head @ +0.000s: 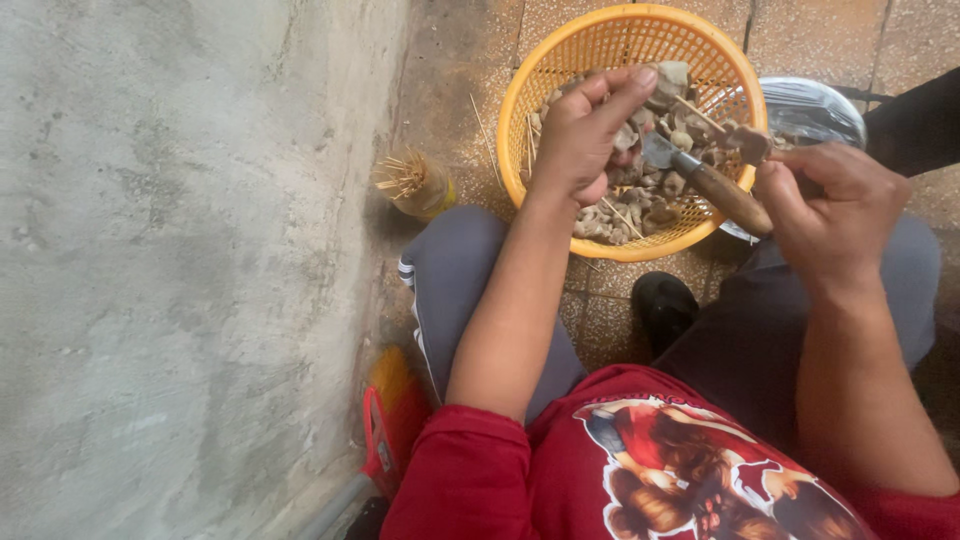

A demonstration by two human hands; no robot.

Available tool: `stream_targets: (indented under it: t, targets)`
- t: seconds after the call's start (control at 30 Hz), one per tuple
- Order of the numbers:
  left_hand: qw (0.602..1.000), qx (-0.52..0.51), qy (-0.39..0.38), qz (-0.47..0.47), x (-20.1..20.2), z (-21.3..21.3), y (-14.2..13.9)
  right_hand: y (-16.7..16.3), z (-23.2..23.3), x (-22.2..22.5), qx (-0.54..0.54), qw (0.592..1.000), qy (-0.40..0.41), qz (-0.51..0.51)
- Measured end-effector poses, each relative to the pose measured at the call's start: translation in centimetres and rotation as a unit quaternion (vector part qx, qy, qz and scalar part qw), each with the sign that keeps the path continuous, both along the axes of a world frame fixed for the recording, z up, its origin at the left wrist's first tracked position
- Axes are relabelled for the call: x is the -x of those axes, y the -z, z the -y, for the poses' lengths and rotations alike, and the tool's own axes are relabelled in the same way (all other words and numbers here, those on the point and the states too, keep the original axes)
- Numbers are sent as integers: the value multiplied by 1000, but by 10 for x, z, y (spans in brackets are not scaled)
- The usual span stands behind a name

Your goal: The person sits on the floor and uses a knife to pierce small mushrooms, then threads them onto wooden skewers. The skewered mushrooms are placed into a yellow basket.

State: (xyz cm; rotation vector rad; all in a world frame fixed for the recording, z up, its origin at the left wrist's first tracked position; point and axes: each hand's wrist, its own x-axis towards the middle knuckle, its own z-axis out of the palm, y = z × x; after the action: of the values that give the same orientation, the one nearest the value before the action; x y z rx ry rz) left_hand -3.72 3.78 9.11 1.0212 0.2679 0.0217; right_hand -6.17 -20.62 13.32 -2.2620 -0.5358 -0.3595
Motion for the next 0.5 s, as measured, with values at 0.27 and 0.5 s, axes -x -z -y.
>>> stream_targets:
  t: [0.27, 0.5]
  targets:
    - [930, 288, 222, 56, 13, -16, -9, 14, 14, -6, -151, 979, -30, -130]
    - [985, 112, 128, 21, 5, -1, 11, 1, 0, -2, -98, 992, -48, -70]
